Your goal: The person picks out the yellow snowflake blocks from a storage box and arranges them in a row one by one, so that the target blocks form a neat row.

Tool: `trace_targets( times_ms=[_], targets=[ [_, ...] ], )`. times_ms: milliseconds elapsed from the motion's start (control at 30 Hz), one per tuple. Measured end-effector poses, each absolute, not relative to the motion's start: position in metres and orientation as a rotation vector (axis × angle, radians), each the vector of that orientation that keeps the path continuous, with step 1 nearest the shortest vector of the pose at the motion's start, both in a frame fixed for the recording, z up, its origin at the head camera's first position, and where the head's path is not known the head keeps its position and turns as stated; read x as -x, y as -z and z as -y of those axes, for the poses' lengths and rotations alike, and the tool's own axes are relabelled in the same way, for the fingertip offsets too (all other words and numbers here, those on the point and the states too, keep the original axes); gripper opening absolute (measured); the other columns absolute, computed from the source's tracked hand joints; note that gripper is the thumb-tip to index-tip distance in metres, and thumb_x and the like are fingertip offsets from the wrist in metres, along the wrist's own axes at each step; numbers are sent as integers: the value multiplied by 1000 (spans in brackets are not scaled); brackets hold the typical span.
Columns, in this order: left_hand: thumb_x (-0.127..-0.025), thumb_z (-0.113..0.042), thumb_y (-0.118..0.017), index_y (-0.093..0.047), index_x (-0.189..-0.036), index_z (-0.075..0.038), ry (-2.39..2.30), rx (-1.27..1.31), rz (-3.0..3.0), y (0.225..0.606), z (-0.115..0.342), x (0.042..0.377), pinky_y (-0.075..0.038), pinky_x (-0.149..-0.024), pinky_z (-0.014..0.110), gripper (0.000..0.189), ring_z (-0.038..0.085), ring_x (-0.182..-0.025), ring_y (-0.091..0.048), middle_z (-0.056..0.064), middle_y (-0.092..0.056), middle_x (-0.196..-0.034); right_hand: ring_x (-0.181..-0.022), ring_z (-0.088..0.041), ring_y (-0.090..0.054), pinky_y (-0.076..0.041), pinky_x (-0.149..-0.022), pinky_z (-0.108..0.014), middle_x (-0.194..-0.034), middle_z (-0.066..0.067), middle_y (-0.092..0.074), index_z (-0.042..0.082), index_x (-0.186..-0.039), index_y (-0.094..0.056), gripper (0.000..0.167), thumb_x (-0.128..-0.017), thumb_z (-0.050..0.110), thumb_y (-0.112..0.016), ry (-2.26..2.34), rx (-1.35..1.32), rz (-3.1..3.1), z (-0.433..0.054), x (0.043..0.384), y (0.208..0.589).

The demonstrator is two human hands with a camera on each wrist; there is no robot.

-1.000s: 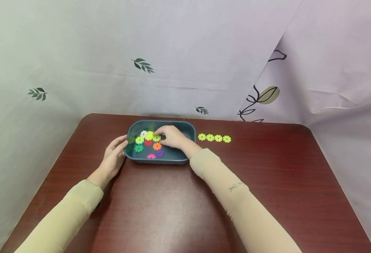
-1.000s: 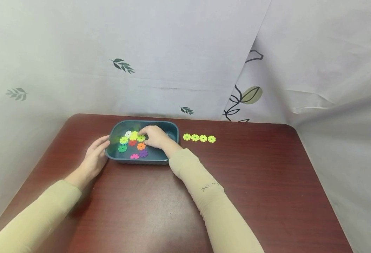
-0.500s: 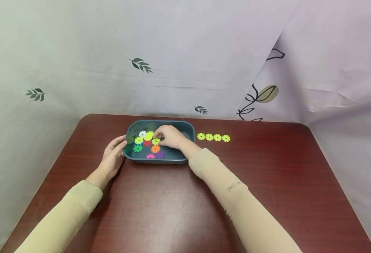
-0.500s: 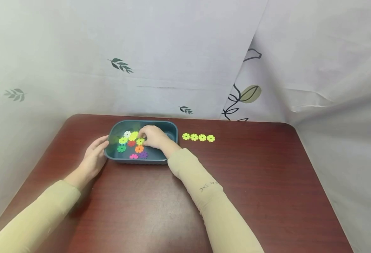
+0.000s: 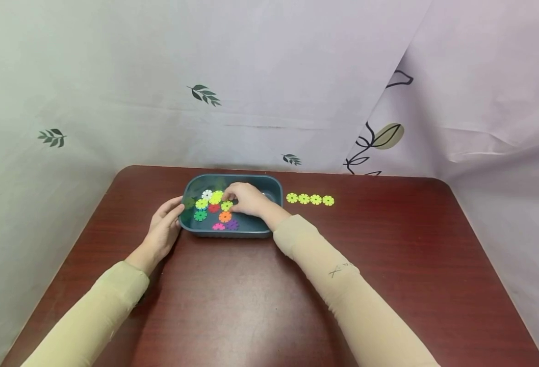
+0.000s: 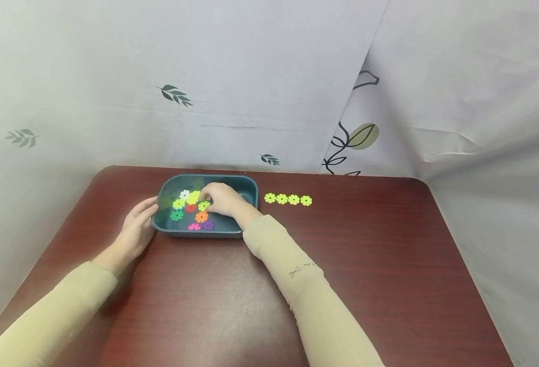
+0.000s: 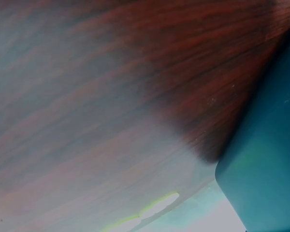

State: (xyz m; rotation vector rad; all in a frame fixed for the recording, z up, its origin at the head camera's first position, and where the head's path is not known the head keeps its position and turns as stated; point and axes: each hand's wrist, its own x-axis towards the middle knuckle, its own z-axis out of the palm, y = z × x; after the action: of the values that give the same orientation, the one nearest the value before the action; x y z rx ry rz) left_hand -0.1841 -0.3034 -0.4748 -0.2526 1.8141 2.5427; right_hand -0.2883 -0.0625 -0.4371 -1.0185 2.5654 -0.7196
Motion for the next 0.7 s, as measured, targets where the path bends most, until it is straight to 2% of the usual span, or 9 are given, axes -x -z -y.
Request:
trace_targets(
  times_ms=[300, 700],
  targets=[
    [-110, -13, -57, -66, -125, -18, -2545, 243, -1807, 476, 303, 185, -53, -94, 16, 18, 4, -109, -64, -8, -66, -125, -119, -24, -65, -53, -108, -35, -127, -11, -70, 7, -124, -72, 30, -96, 10, -81, 740, 1003, -2547, 64, 289, 437],
    [-110, -12, -58, -68, -123, -17, -2569, 229, -1785, 477, 304, 185, -54, -92, 16, 17, 4, -106, -66, -7, -70, -122, -109, -22, -65, -55, -100, -31, -119, -11, -70, 6, -119, -71, 30, -92, 9, -85, 812, 949, -2516, 64, 290, 438]
  ],
)
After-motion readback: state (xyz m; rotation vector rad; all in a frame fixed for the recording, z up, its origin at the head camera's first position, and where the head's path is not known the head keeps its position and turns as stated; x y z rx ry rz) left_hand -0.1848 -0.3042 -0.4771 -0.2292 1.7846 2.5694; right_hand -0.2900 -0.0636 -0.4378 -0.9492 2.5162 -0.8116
